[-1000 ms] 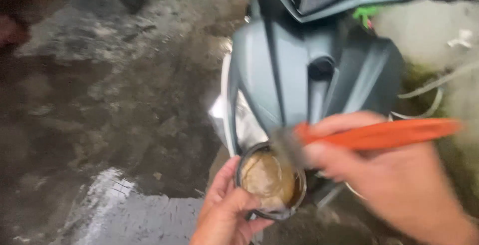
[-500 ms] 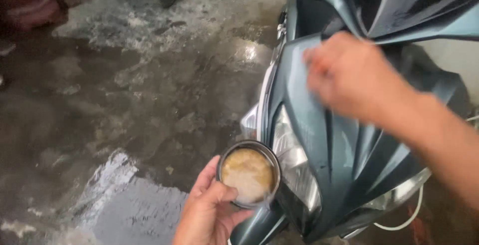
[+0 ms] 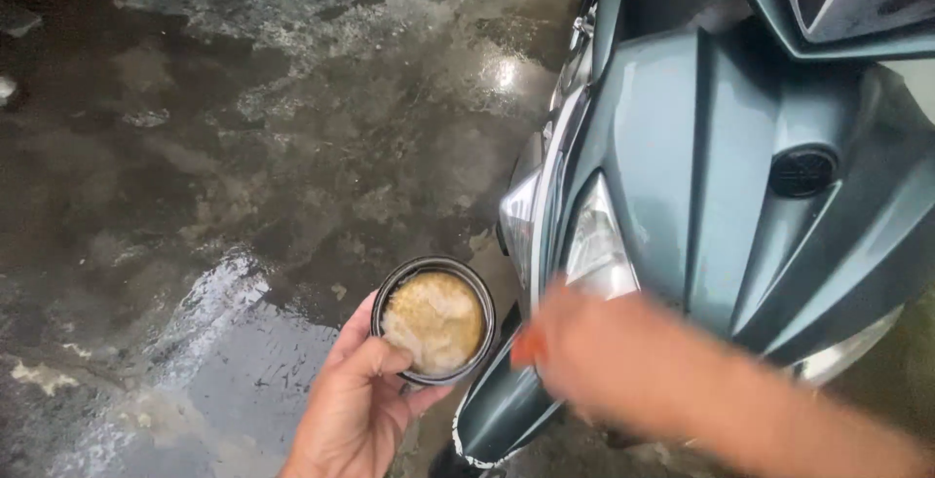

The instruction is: The person applies a brown paste from a can onto a scooter using an orange brush. They systematically cover the front fairing, handlebars, dashboard, and side panels with the substance.

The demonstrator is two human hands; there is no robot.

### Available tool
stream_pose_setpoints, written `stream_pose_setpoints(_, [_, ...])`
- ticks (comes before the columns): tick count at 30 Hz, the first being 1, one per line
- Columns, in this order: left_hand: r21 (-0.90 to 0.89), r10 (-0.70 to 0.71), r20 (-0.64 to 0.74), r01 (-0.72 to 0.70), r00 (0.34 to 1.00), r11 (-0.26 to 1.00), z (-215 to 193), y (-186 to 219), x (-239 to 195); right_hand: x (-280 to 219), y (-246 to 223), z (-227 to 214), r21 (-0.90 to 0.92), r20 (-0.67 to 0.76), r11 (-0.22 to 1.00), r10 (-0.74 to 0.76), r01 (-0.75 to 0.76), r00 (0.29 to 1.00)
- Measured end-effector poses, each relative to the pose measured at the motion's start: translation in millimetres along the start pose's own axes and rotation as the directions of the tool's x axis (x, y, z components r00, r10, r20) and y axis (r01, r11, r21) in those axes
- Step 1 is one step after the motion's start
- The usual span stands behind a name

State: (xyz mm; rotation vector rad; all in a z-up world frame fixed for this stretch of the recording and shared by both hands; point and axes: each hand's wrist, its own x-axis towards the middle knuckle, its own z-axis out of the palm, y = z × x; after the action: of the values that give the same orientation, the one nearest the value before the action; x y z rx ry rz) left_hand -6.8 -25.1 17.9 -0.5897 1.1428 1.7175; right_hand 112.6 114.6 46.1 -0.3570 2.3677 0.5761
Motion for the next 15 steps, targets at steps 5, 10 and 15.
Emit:
stream_pose_setpoints(5, [0.042, 0.024, 0.064, -0.026, 0.998, 0.999, -16, -1, 6, -26, 17, -59, 0.726, 0.533, 0.106, 0.539, -0.68, 0.652])
stream_pose_setpoints(10, [0.016, 0.006, 0.117, -0.008, 0.993, 1.0, -18, -9, 1, -45, 19, 7, 0.705, -0.063, 0.405, 0.853, -0.582, 0.517])
stream_pose_setpoints(15, [0.061, -0.028, 0.123, 0.02, 0.992, 0.998, -15, -17, 5, -45, -51, 92, 0.749, -0.35, 0.661, 0.445, -0.039, 0.824])
